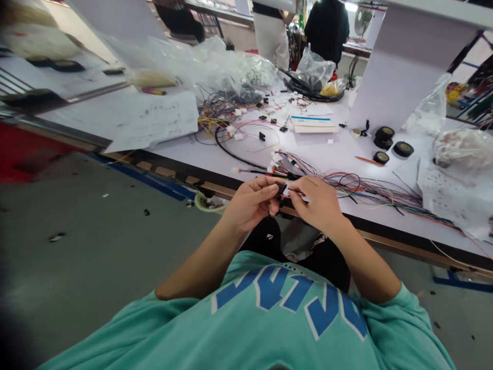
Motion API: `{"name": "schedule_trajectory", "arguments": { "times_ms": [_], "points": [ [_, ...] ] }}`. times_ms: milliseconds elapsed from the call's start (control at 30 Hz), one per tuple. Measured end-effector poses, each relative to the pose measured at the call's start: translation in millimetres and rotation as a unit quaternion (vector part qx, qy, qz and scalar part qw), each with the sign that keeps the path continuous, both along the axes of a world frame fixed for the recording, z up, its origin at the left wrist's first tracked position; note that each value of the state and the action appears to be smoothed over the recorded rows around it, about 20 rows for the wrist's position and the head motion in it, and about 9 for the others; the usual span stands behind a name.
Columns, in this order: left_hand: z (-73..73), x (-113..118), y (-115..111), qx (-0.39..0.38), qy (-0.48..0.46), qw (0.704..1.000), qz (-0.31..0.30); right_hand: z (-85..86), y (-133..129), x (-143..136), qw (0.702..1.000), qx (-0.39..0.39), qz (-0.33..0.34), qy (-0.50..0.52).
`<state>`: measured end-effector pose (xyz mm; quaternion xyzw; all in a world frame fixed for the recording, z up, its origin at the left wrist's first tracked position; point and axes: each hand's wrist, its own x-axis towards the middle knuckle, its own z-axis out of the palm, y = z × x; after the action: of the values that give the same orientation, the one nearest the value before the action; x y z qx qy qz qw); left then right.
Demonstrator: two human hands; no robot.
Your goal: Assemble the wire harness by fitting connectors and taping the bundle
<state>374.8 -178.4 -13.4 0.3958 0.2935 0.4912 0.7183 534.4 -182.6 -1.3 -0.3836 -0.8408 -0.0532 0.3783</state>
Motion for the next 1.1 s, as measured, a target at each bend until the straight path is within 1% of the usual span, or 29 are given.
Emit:
{"name": "schedule_trajectory", "arguments": {
  "times_ms": [100, 233, 567, 767, 867, 967, 1033, 1100],
  "points": [
    [1.8, 1, 0, 0.000, 0.008, 1.000, 0.004, 2.0, -2, 1, 1.000, -0.003, -0.029, 0.003],
    [1.4, 3, -1, -0.001, 0.013, 1.000, 0.004, -1.1, -3, -2, 1.000, 0.014, -0.012, 0.015],
    [-0.2, 4, 0, 0.005, 0.015, 1.000, 0.003, -5.1, -4, -4, 0.999, 0.017, -0.029, 0.015],
    [-2.9, 6, -2, 0.043, 0.047, 0.998, 0.028, -9.6, -5, -5, 0.999, 0.025, -0.041, -0.021],
    [-5.2, 5, 1, 0.071, 0.061, 0.995, 0.042, -9.5, 0, -2, 0.998, -0.001, -0.037, -0.041],
    [0.3, 0, 9, 0.108, 0.068, 0.989, 0.074, -1.3, 12, 1, 0.997, -0.060, 0.004, -0.049],
    [10.2, -7, 17, 0.135, 0.071, 0.981, 0.123, 8.3, 22, 1, 0.992, -0.106, 0.029, -0.069],
    [23.1, -17, 28, 0.149, 0.081, 0.968, 0.184, 19.1, 32, -4, 0.983, -0.145, 0.040, -0.102]
  ]
}}
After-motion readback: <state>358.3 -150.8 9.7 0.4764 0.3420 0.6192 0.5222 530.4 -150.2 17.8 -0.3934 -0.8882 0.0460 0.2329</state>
